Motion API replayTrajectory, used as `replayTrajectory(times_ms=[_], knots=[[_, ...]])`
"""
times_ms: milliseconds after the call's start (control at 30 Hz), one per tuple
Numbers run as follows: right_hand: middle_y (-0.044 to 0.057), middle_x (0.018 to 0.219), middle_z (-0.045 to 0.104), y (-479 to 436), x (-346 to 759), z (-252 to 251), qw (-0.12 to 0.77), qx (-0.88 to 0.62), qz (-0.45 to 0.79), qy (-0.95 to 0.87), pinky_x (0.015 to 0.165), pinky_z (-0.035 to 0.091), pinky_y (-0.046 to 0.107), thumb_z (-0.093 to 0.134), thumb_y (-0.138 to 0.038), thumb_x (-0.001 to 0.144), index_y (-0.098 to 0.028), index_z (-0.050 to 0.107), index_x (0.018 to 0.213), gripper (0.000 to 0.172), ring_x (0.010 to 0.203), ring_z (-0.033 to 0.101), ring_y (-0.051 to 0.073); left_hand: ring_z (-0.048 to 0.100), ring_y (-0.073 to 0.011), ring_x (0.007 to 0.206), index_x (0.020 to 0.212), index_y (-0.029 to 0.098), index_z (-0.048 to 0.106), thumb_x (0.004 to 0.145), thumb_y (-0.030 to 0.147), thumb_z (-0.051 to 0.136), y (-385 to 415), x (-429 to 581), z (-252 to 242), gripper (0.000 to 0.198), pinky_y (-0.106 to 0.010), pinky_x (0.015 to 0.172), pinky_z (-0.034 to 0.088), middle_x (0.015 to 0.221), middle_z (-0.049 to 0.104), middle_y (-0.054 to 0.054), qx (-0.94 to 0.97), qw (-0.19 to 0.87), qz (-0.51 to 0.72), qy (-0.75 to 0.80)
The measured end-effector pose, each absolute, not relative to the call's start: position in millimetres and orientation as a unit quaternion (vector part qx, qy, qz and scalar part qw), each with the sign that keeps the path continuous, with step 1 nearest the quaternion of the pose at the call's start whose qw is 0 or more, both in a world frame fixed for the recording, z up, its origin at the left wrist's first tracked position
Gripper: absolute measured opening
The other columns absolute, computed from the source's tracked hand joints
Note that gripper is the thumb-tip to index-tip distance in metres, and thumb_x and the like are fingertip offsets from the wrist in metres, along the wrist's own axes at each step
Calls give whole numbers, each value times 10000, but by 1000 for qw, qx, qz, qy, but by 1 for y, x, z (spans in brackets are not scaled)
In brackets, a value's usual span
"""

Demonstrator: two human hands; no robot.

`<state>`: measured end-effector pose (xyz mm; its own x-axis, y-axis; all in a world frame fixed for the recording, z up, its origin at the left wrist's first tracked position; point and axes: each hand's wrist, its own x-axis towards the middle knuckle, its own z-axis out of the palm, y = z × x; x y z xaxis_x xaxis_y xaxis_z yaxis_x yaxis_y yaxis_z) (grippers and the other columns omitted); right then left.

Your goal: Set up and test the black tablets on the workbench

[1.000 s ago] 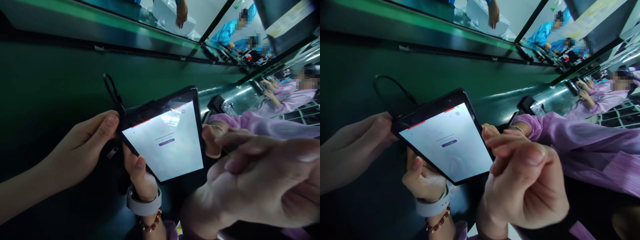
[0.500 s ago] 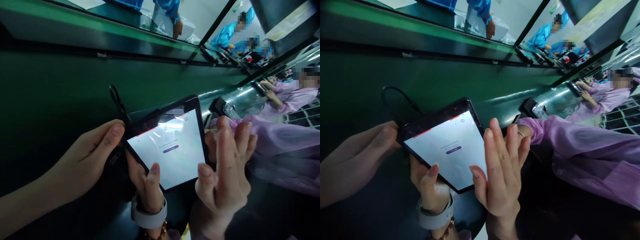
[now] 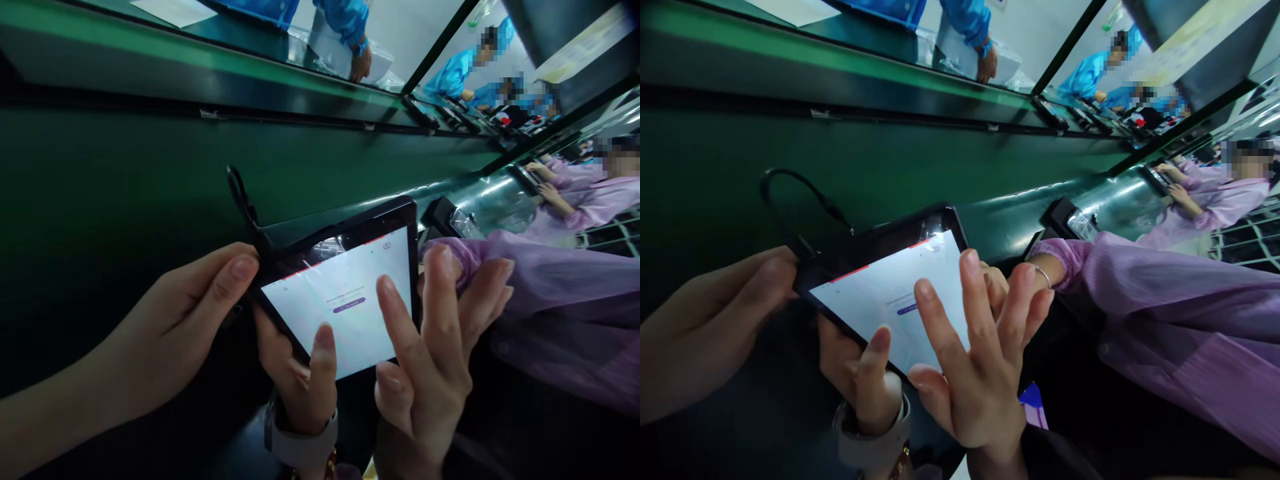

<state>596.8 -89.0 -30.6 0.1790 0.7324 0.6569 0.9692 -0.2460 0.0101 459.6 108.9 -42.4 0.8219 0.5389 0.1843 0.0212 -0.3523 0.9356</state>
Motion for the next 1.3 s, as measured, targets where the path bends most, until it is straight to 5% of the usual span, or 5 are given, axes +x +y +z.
replayTrajectory(times_ms=[267, 633, 867, 1033, 1300], knots=[[52, 1646, 9, -73, 594, -26, 117, -735, -235, -625, 1235, -79, 451, 177, -438, 1071, -81, 71, 1589, 638, 1528, -50, 236, 490, -83, 494, 665, 248, 535, 990, 388, 408, 104, 460, -29, 375, -116, 417, 412, 594, 528, 60, 785, 539, 253, 173], [26, 1509, 479, -71, 589, -21, 116, -592, -88, -793, 1248, 154, 336, 177, -328, 1075, -101, 545, 1391, 536, 1467, 318, 142, 443, -93, 487, 621, 231, 450, 977, 375, 407, 108, 465, -24, 386, -146, 426, 401, 567, 432, 55, 792, 529, 246, 177], [59, 1561, 409, -59, 603, -24, 88, -698, -242, -668, 1255, 30, 420, 271, -392, 1074, -127, 330, 1540, 539, 1535, 17, 182, 449, -78, 458, 610, 232, 485, 963, 313, 440, 106, 463, -16, 365, -123, 399, 380, 547, 485, 64, 793, 523, 278, 144], [217, 1581, 321, -32, 603, -19, 137, -740, -312, -579, 1220, 186, 502, 225, -427, 1064, 3, 237, 1549, 648, 1525, 84, 321, 418, -82, 431, 625, 231, 488, 966, 357, 430, 103, 460, -17, 368, -140, 372, 352, 532, 459, 62, 801, 507, 273, 165], [40, 1615, 301, -25, 579, -25, 55, -671, -259, -693, 1265, 89, 405, 368, -336, 1034, -100, 293, 1550, 572, 1536, 64, 203, 589, -103, 605, 733, 237, 577, 956, 392, 428, 108, 463, -23, 309, -150, 520, 472, 670, 596, 51, 787, 531, 262, 171]])
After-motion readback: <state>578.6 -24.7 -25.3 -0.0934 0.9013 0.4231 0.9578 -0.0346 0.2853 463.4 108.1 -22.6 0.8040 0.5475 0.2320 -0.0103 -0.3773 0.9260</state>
